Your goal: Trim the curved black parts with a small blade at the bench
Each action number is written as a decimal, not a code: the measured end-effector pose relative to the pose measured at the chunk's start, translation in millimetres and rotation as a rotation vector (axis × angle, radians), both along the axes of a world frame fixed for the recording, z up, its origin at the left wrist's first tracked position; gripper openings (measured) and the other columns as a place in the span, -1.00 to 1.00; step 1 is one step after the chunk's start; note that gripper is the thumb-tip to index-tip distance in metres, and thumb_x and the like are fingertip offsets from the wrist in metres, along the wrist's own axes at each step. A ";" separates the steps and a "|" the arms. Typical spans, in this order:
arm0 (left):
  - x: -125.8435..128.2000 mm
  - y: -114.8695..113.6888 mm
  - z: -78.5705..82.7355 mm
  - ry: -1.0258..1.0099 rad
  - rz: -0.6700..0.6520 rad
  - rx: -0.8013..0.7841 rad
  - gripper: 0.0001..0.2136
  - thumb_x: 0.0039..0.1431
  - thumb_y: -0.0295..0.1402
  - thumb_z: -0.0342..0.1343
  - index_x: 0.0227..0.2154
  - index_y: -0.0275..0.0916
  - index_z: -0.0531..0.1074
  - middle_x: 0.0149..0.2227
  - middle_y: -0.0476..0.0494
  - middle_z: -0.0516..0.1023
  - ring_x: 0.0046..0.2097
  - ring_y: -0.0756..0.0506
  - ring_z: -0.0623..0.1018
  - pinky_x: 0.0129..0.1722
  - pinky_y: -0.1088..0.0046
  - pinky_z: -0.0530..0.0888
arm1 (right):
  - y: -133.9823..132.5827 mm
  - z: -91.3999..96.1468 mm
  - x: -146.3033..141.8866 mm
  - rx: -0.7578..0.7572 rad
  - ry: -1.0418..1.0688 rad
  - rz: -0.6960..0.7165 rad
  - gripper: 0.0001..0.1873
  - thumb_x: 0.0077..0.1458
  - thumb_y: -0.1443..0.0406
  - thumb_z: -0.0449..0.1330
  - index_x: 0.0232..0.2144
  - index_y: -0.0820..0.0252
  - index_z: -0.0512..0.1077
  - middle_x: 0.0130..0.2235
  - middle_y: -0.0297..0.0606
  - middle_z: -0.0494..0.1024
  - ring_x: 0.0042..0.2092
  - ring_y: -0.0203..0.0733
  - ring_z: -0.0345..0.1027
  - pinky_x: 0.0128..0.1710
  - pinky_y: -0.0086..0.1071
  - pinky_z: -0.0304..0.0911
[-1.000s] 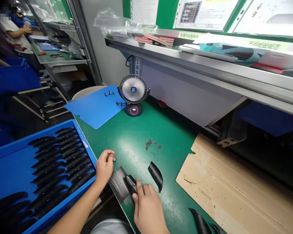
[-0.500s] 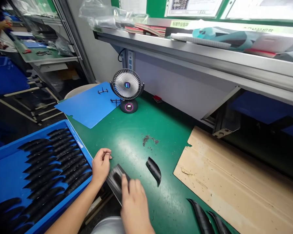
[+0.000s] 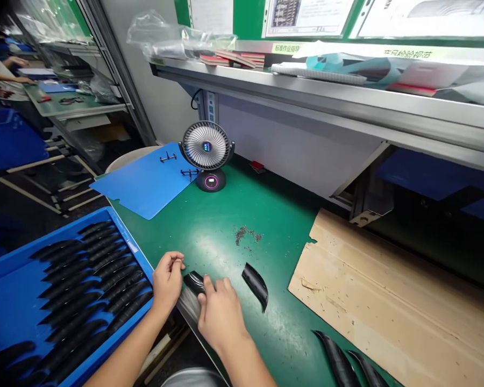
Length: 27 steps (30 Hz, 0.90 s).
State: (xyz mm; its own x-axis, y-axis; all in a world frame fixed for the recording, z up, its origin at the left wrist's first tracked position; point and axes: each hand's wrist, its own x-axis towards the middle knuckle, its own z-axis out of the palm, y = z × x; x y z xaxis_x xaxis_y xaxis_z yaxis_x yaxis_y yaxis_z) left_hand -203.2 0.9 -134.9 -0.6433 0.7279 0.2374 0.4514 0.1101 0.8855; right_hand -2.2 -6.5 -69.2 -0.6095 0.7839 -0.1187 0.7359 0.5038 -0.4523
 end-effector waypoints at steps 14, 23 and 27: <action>-5.8 3.2 3.0 -0.099 -0.007 -0.052 -0.85 0.24 -0.29 -0.01 -0.30 -0.26 0.38 -0.36 -0.04 0.43 -0.33 -0.07 0.45 -0.22 0.29 0.39 | -8.2 -11.9 -5.9 -0.027 0.166 -0.079 -0.54 0.22 0.37 -0.04 0.15 0.29 0.28 -0.21 -0.01 0.44 -0.10 0.15 0.25 -0.11 -0.02 0.28; 57.0 -10.7 87.9 -0.405 -0.509 -0.157 -0.57 0.16 -0.05 0.07 0.00 -0.20 0.39 0.01 -0.20 0.49 0.05 -0.19 0.46 0.06 0.27 0.41 | -12.5 14.4 -16.0 -0.557 1.105 -0.442 -0.51 0.28 0.08 -0.01 0.16 0.16 0.27 0.09 -0.13 0.43 0.09 -0.04 0.32 0.11 -0.16 0.24; 95.3 -23.8 109.3 -0.331 -0.716 -0.174 -0.63 0.25 -0.14 0.00 0.08 -0.08 0.34 0.09 -0.11 0.45 0.13 -0.12 0.41 0.14 0.37 0.35 | -21.6 28.7 29.8 -0.239 0.861 -0.554 -0.47 0.26 0.06 0.01 0.21 0.10 0.20 0.21 -0.11 0.28 0.22 0.03 0.15 0.17 -0.06 0.16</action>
State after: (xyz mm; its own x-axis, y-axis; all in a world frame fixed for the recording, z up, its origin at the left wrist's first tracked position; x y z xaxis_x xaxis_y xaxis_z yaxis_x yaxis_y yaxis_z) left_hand -107.9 -22.9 -25.6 -0.0234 0.9990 -0.0387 0.1823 0.0423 0.9823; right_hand 27.6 -28.2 -40.6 -0.1247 0.9922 -0.0042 0.2190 0.0234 -0.9755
